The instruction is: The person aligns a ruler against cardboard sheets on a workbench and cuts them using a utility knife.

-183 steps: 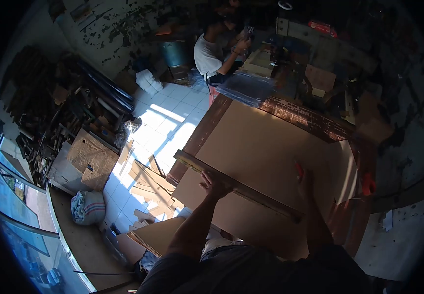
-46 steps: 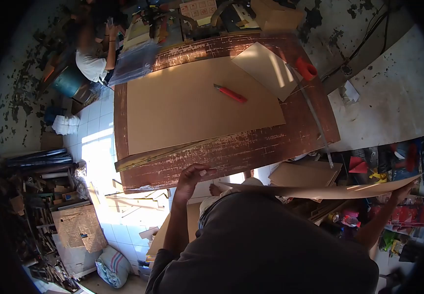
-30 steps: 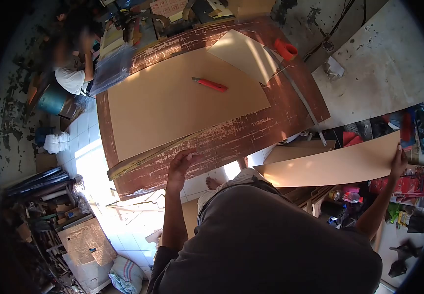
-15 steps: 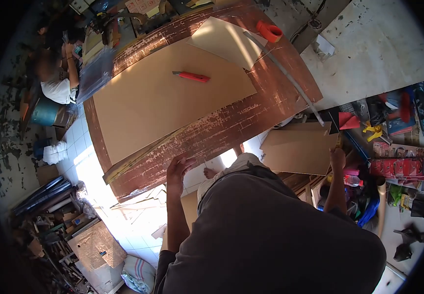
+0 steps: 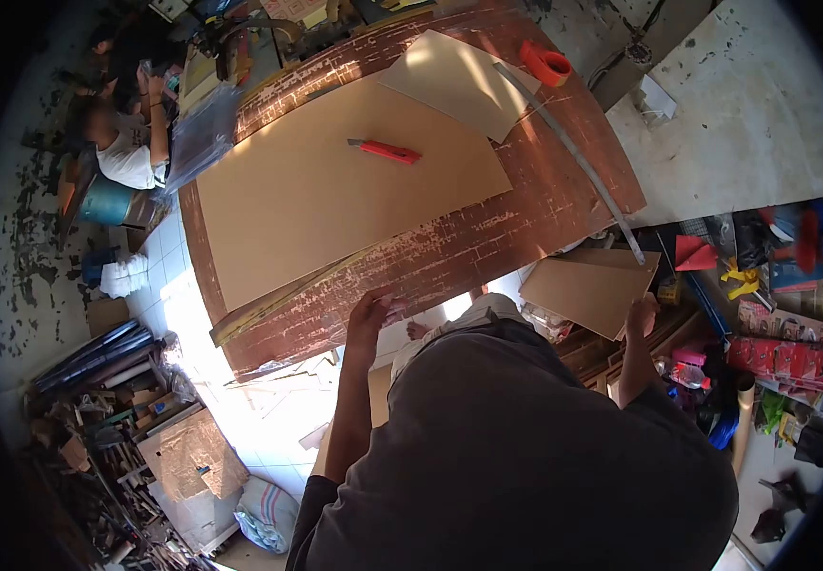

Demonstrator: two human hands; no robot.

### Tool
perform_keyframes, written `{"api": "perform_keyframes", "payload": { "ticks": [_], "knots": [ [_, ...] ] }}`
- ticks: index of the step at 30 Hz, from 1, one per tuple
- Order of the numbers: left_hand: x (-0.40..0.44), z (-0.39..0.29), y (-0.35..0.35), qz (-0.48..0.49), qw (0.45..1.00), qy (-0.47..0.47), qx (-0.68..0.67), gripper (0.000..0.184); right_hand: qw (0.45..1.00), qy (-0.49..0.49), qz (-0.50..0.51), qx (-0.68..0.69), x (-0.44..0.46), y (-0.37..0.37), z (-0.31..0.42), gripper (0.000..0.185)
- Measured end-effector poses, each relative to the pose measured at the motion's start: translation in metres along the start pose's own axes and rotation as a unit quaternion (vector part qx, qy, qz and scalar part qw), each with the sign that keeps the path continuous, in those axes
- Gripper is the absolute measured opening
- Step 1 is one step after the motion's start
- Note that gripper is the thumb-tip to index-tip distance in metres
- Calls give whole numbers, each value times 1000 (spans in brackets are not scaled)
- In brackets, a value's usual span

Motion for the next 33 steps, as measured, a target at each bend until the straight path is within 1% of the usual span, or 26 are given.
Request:
{"api": "perform_keyframes", "payload": {
  "ticks": [2, 3, 4, 6, 7, 8, 9, 10, 11, 12, 13, 14, 15, 16, 17, 18, 19, 20, 21, 23, 25, 27, 28, 29, 31, 33],
  "knots": [
    [0, -1, 4, 10, 1000, -11, 17, 33, 998, -4, 65, -4, 0, 3, 9, 52],
    [0, -2, 3, -1, 1000, -7, 15, 33, 995, -5, 96, -7, -2, 6, 12, 50],
    [1, -5, 5, 3, 1000, -5, 18, 32, 995, -15, 99, -9, 1, 13, 13, 50],
    [0, -7, 7, 0, 1000, -1, 20, 32, 991, -39, 121, -42, 32, 57, -2, 47],
    [1, -8, 7, 3, 1000, 8, 21, 32, 990, -46, 123, -42, 38, 66, -1, 47],
    [3, -10, 7, 8, 1000, 17, 22, 32, 993, -39, 91, -70, 41, 67, -1, 42],
    [3, -10, 6, 4, 1000, 19, 22, 32, 970, -84, 69, -220, 68, 98, -10, 36],
    [4, -9, 6, 6, 999, 27, 17, 32, 923, -123, 26, -364, 92, 127, -18, 29],
    [4, -8, 5, 7, 999, 35, 12, 32, 960, -55, 58, -269, 74, 104, -16, 31],
    [4, -7, 3, 4, 999, 38, 11, 32, 983, 18, 73, -165, 53, 82, -14, 33],
    [4, -6, 0, -3, 999, 42, 18, 32, 991, 91, 71, -70, 30, 61, -13, 35],
    [3, -5, -3, -11, 999, 47, 24, 32, 994, 66, 66, -64, 15, 55, -4, 39],
    [1, -5, -5, -17, 998, 52, 22, 32, 979, 22, 172, -106, 8, 67, 4, 37],
    [-1, -4, -9, -34, 998, 50, 15, 32, 950, -24, 274, -149, -2, 76, 18, 35],
    [-4, -1, -13, -51, 998, 48, 7, 32, 904, -21, 402, -148, -38, 75, 37, 31],
    [-5, 3, -18, -63, 996, 56, 10, 32, 840, -16, 522, -147, -81, 74, 58, 27],
    [-8, 4, -20, -73, 995, 63, 7, 32, 809, 8, 570, -145, -94, 92, 58, 24],
    [-10, 7, -21, -76, 996, 56, -2, 34, 773, -95, 587, -222, -143, 45, 115, 26],
    [-12, 10, -22, -80, 996, 50, -11, 37, 753, -125, 591, -261, -176, 14, 155, 26],
    [-15, 13, -26, -94, 993, 68, -21, 37, 726, -180, 619, -239, -163, 57, 174, 26],
    [-22, 13, -25, -107, 990, 83, -28, 36, 718, -258, 590, -264, -182, 11, 252, 22],
    [-28, 11, -23, -126, 989, 70, -28, 35, 708, -364, 569, -206, -212, -28, 340, 16],
    [-29, 13, -23, -136, 988, 67, -31, 35, 703, -501, 486, -135, -246, -80, 389, 11],
    [-29, 15, -23, -143, 987, 72, -33, 35, 670, -675, 272, -148, -249, -80, 429, 11],
    [-29, 21, -21, -141, 985, 84, -51, 36, 629, -713, 310, 14, -262, -81, 497, 13],
    [-31, 23, -15, -154, 983, 79, -67, 36, 592, -761, 262, 48, -277, -71, 556, 22]
  ]
}}
Point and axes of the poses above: each hand's wrist, its own x-axis towards the middle knuckle, its own y-axis out of the palm, z = x × y, the point moved 8 cm from there along x, towards the middle knuckle, and after that the axes turned 14 degrees about z, right-handed, at the moved point
